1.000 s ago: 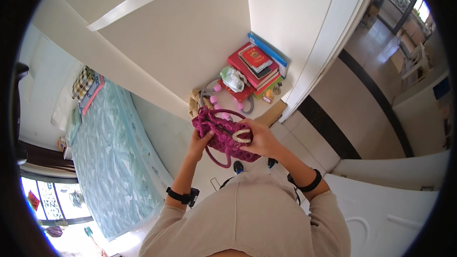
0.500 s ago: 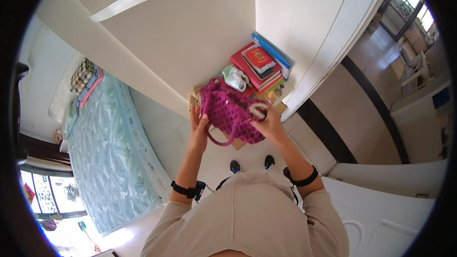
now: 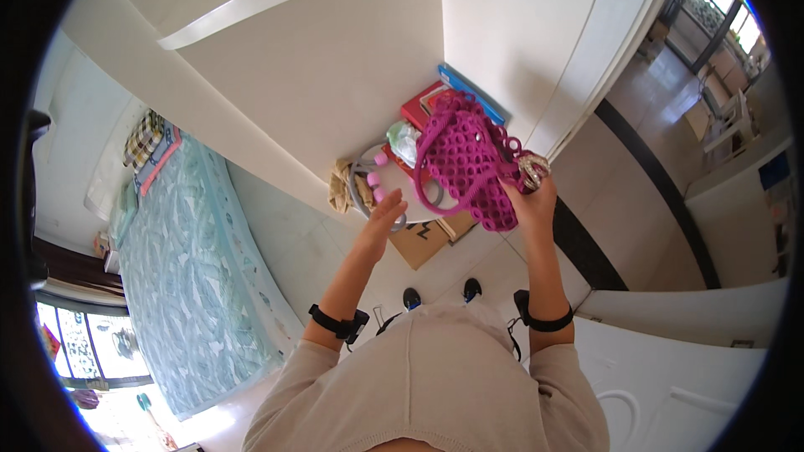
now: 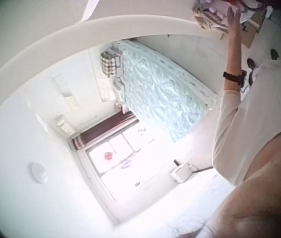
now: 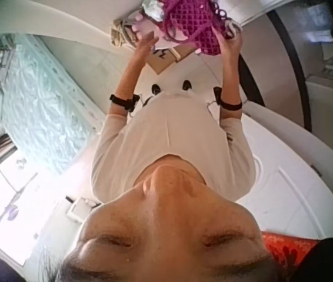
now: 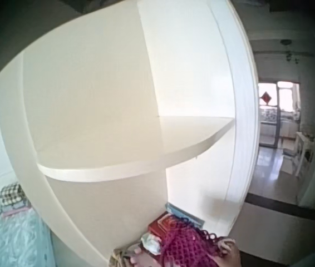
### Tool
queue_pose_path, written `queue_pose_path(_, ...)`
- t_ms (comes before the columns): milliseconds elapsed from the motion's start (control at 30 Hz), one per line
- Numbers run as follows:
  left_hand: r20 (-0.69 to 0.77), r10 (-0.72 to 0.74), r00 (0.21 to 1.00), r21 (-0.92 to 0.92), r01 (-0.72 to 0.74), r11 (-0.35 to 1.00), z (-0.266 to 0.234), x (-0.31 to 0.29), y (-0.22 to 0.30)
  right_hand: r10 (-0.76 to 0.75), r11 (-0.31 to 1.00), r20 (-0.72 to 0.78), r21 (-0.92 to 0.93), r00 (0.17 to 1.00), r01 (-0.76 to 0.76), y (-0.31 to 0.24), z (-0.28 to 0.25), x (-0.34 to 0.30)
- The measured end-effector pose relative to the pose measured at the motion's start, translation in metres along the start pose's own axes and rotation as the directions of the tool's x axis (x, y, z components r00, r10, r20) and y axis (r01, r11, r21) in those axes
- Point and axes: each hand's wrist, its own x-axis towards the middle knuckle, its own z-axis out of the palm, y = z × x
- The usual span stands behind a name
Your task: The person clears a white shelf by moving a pink toy steering wheel, a red envelope, a pink woven bag, a small bottle, and a book to a lower shelf. They then wipe the cleared shelf with a cloth and return the items to the top shelf in a different arrangement.
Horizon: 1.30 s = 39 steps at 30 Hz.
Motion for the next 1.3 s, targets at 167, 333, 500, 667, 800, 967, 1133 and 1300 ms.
queue_pose_path(167,0.160,-0.067,0.985,-0.007,0.068,0.998,0.022,-0.002,0.014,-0.008,1.000,0.094,0.030,0.996,0.005,-0.018,-0.040,-0.015)
queue_pose_path(333,0.461,-0.157,0.873,0.100,0.125,0.987,0.069,-0.015,0.035,0.036,0.992,0.255,-0.123,0.966,-0.005,-0.030,-0.057,-0.045)
queue_pose_path(500,0.387,0.066,0.920,-0.013,-0.066,0.998,0.077,-0.012,0.017,0.026,0.984,0.310,-0.178,0.950,0.032,-0.032,-0.055,-0.054)
queue_pose_path(667,0.228,0.093,0.969,-0.162,-0.057,0.985,0.076,-0.014,0.038,-0.067,0.984,0.300,-0.139,0.952,0.113,-0.028,-0.042,-0.063)
queue_pose_path(800,0.181,-0.046,0.982,-0.134,0.071,0.988,0.058,-0.012,0.010,0.066,0.995,0.369,-0.100,0.927,-0.031,-0.003,-0.020,-0.081)
queue_pose_path(967,0.019,-0.219,0.975,-0.257,0.217,0.942,0.013,-0.014,-0.044,0.049,0.992,0.473,-0.127,0.880,0.013,0.030,0.026,-0.113)
queue_pose_path(1133,-0.138,-0.088,0.987,-0.314,0.040,0.948,-0.033,0.012,-0.036,-0.098,0.982,0.440,-0.100,0.893,0.158,0.068,0.101,-0.107)
queue_pose_path(1300,-0.278,0.113,0.954,-0.188,-0.169,0.967,-0.066,0.048,-0.008,-0.196,0.977,0.363,-0.002,0.911,0.211,0.078,0.179,-0.070)
